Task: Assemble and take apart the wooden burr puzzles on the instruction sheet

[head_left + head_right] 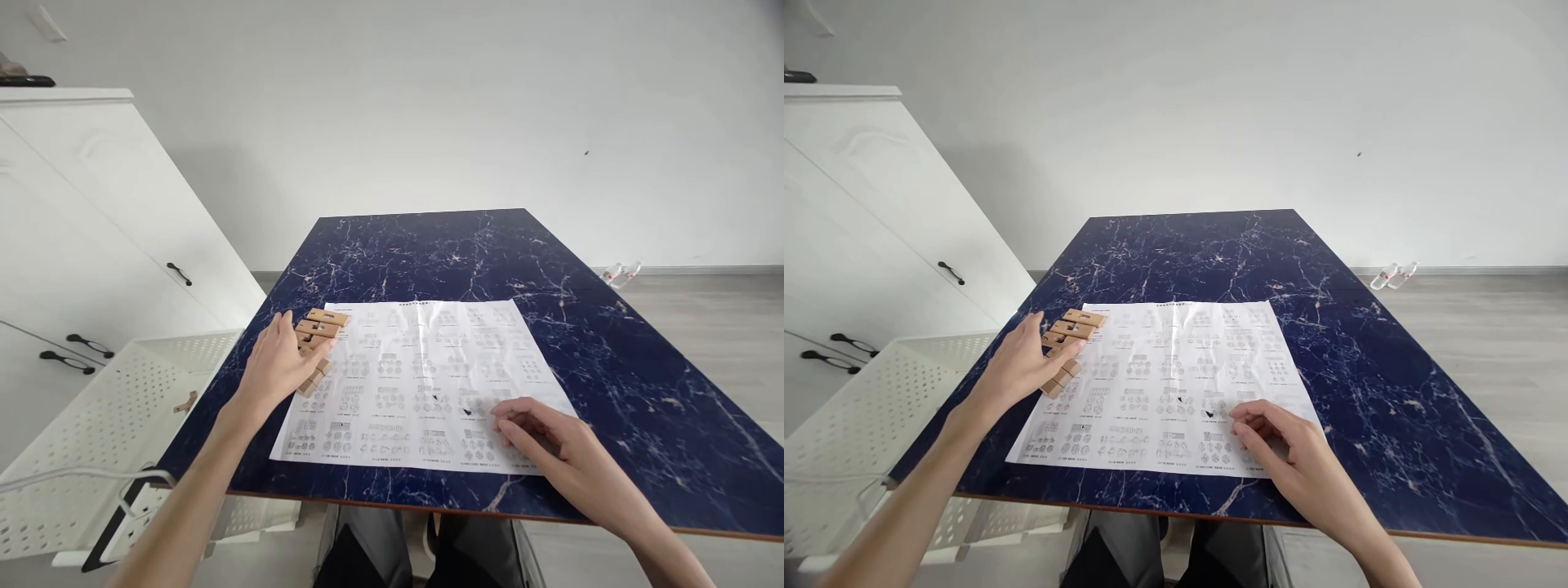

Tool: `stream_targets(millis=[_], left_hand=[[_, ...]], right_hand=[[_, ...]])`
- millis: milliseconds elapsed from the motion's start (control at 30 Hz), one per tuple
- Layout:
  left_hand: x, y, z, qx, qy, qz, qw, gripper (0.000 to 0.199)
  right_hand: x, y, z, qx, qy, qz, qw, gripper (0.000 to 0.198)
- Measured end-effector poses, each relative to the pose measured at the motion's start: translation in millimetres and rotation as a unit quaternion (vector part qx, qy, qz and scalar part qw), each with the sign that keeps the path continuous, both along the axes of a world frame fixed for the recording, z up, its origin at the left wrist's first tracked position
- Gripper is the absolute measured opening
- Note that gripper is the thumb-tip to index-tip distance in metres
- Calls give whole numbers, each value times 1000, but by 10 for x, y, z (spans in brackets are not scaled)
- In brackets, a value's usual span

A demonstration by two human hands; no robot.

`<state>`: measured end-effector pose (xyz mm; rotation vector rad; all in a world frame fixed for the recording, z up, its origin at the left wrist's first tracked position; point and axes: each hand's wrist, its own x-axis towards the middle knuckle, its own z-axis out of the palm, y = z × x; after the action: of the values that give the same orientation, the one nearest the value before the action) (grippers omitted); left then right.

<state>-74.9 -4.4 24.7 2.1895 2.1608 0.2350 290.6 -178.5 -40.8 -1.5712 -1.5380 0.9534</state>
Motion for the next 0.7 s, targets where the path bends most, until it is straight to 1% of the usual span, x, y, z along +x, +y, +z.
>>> stream_targets(millis=[100,167,233,333,400,533,700], left_hand=[[33,115,105,-81,15,16,996,105],[54,148,146,-109,15,30,993,107],[76,169,164,-121,14,40,992,107],[118,207,151,-119,16,55,991,103],[148,240,122,-108,17,52,993,99],[202,309,55,-74,10,25,997,94],[244,408,-21,-86,23,-5,996,96]], right_hand=[[-3,-3,10,8,1,1,1000,31],[-5,-3,17,9,1,2,1000,30],[-7,-3,26,8,1,4,1000,30],[-6,-2,45,5,1,6,1000,31],[-4,-2,59,5,3,7,1000,31],[-1,0,72,8,8,10,1000,29],[0,0,55,3,10,15,1000,29]])
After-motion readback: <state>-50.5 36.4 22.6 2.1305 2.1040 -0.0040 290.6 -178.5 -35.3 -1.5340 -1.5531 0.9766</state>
